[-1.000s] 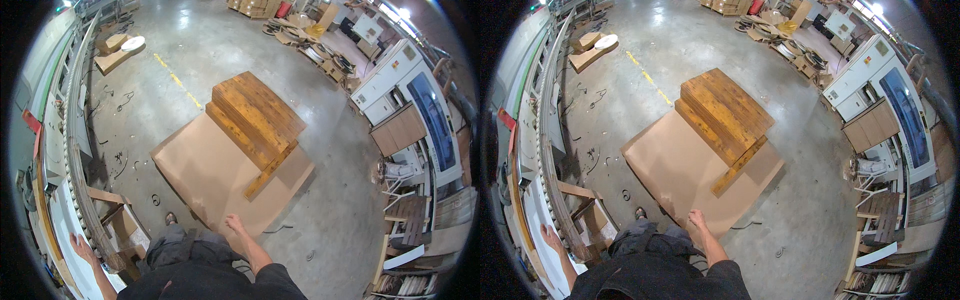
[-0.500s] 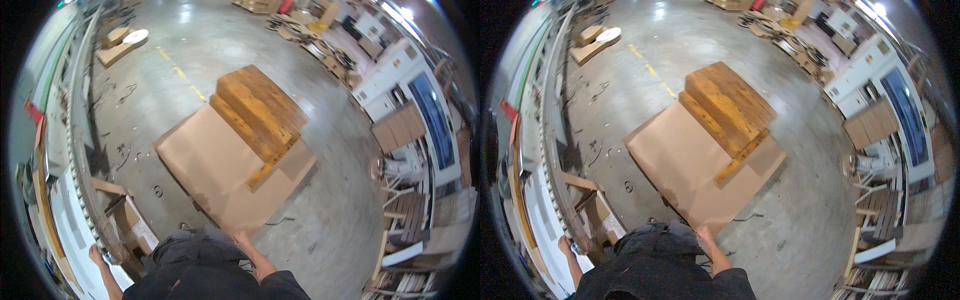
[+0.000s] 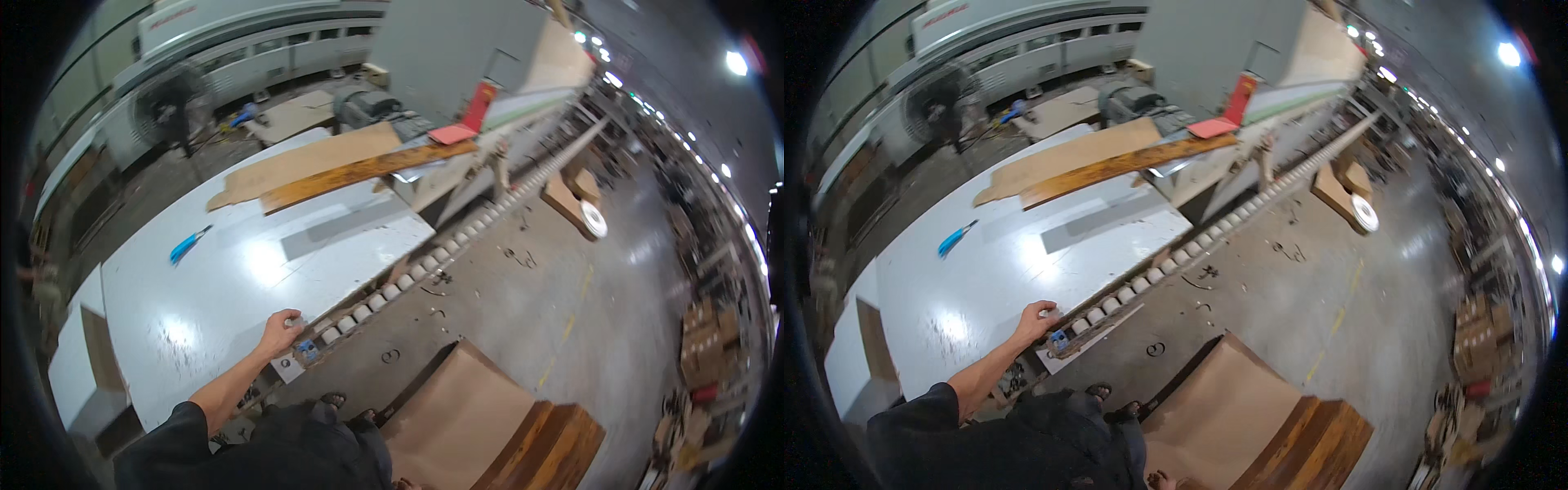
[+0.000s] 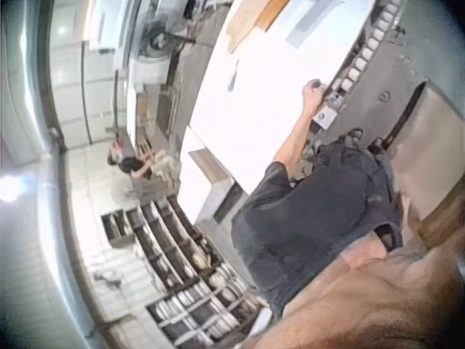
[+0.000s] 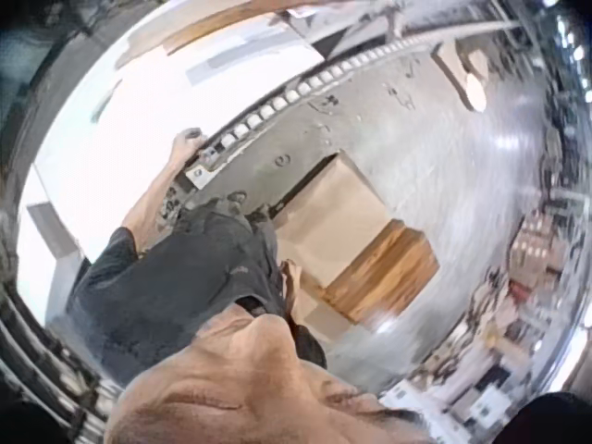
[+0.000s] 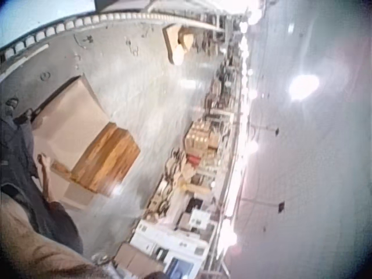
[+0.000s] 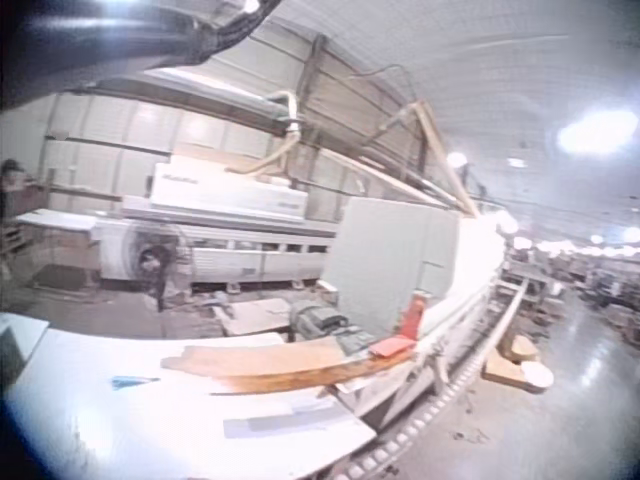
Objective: The person picks up wooden planks, turns them over and touches their surfaces by hand on a workbench, and stacks the boards onto cardboard on the floor.
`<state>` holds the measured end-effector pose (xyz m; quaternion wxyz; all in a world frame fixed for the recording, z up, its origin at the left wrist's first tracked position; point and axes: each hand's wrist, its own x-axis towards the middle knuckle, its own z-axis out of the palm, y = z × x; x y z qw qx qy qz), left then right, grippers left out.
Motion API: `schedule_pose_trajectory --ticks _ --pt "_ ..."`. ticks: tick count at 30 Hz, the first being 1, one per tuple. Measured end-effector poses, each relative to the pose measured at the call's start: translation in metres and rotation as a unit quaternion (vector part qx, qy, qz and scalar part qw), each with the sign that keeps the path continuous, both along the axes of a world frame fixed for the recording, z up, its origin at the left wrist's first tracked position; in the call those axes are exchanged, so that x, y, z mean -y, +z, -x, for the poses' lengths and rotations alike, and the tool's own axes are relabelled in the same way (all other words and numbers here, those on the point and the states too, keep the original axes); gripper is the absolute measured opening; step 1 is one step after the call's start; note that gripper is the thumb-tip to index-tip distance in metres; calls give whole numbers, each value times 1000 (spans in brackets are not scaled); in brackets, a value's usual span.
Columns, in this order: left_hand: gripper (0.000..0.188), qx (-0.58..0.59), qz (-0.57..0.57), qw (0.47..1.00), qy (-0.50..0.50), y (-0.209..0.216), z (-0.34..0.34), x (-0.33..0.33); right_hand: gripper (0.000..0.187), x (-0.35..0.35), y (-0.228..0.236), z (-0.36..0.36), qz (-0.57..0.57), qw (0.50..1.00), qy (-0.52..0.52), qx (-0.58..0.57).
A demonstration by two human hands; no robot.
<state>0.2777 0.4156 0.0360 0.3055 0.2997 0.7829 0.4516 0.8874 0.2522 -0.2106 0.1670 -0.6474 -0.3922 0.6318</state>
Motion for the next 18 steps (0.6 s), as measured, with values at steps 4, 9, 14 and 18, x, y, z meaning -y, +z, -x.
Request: schedule_pose_trajectory --ticks 4,9,14,18 --pt "24 276 -137 931 195 4 52 15 29 -135 27 24 -54 997 58 24" --pt "27 161 -206 919 294 18 215 -49 41 -239 105 97 -47 994 -95 -33" --pt "60 -52 -167 926 333 36 295 -138 41 -223 152 145 -137 988 -54 -51" --pt "56 58 -240 936 252 32 340 -179 46 -203 170 162 -134 991 -7 -28"
